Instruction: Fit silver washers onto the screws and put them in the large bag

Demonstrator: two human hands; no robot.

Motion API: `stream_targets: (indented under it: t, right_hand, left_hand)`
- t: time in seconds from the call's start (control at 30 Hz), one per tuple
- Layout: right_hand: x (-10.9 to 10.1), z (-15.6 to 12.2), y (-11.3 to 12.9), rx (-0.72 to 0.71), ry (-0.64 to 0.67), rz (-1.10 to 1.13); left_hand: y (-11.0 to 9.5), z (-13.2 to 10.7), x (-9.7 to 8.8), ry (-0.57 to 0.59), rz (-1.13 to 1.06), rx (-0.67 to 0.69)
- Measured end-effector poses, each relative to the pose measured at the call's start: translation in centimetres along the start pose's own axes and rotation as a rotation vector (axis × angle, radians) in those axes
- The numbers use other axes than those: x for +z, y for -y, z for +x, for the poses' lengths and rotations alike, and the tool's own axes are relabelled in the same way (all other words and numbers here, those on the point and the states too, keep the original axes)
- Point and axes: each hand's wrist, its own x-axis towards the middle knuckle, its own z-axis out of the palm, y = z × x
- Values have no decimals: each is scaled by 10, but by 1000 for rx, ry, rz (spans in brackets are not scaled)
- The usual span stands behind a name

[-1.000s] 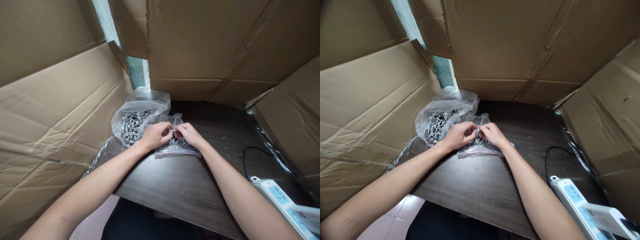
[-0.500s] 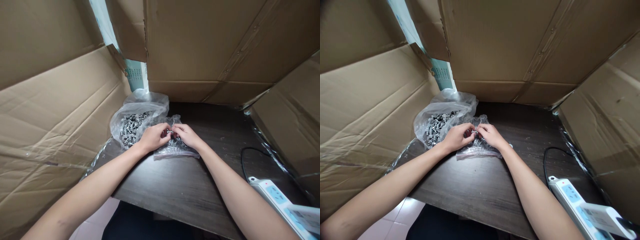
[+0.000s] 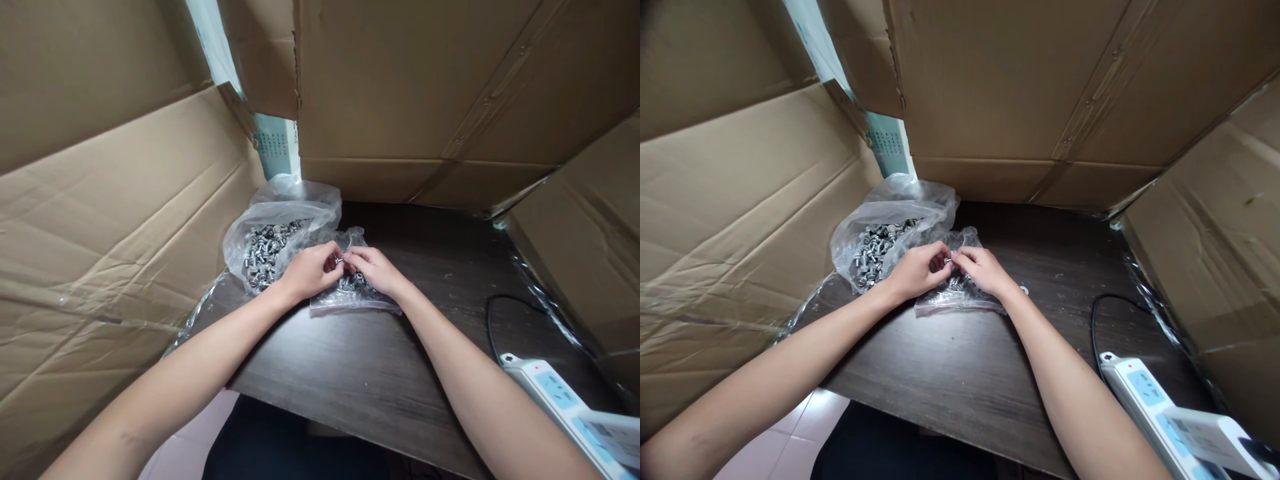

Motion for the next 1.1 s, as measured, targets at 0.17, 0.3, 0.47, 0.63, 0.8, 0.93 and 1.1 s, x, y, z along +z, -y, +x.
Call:
stream_targets:
  t: [0.17, 0.3, 0.47, 0.63, 0.8, 0.93, 1.1]
  right_hand:
    - [-1, 0, 1, 3, 21, 45]
    - [-1, 2, -1, 10, 1, 76]
    - [1, 3, -5, 15, -42, 71]
    - [2, 3, -4, 9, -49, 38]
    - [4, 2, -3, 32, -23, 39]
    - [3, 2, -4, 46, -27, 56]
    - [1, 3, -2, -32, -38, 57]
  left_hand:
    - [-2, 0, -2, 9, 69, -5]
    - [-1, -1, -2, -2, 103, 25]
    - [-2, -1, -1, -25, 139, -9]
    - [-5, 0, -2, -41, 150, -29]
    - [-4, 0, -3, -22, 133, -11]
    - [-2, -1, -3, -41, 127, 10]
    - [-2, -1, -3, -41, 136, 16]
